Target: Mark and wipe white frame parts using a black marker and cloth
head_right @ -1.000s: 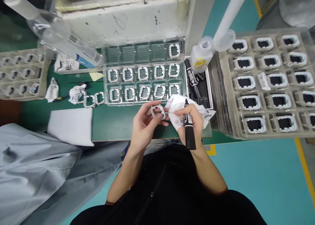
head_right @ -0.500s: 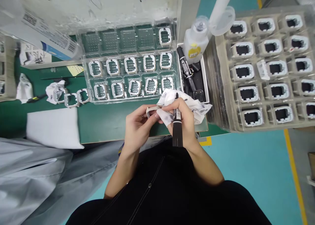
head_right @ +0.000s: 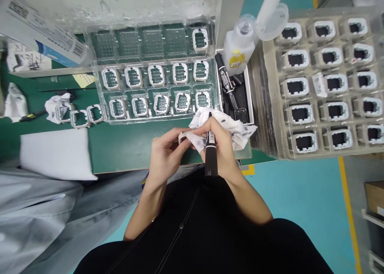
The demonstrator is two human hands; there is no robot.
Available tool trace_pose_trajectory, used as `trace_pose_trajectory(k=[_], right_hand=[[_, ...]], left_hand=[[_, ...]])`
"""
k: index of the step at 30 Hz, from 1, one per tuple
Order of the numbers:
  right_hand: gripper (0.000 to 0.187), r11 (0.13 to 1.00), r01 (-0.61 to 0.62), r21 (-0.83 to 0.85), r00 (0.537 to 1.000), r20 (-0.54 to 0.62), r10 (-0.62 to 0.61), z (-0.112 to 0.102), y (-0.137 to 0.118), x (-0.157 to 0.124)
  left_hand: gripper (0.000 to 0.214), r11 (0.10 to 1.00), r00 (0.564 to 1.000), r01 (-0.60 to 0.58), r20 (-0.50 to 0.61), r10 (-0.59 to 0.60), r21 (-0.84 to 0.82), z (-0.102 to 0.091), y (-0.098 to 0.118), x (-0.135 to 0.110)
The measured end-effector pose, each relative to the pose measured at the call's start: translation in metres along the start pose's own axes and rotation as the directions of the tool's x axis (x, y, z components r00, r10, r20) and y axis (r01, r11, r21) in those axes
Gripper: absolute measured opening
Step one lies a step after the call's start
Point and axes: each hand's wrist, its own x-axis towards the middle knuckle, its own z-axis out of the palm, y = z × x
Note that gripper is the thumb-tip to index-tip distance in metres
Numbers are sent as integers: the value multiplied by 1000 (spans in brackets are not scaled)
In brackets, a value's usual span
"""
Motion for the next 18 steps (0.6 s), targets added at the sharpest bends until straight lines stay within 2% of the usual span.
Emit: trace_pose_trajectory(k=[4, 9, 14, 18], right_hand=[[26, 996, -20, 83, 1000, 13, 19, 0, 1, 0], [29, 995, -52, 81, 997, 52, 48, 0, 2, 0], [42, 997, 51, 66, 994, -101, -44, 2, -2, 4], [42, 998, 37, 51, 995, -93, -32, 3, -4, 4]], left_hand=[[13, 999, 999, -29, 15, 28, 16, -1, 1, 0], [14, 999, 999, -22, 41, 20, 40, 1, 0, 3], [16, 974, 996, 81, 59, -70, -211, 2, -2, 3], [17, 940, 991, 129, 75, -111, -314, 0, -2, 2]])
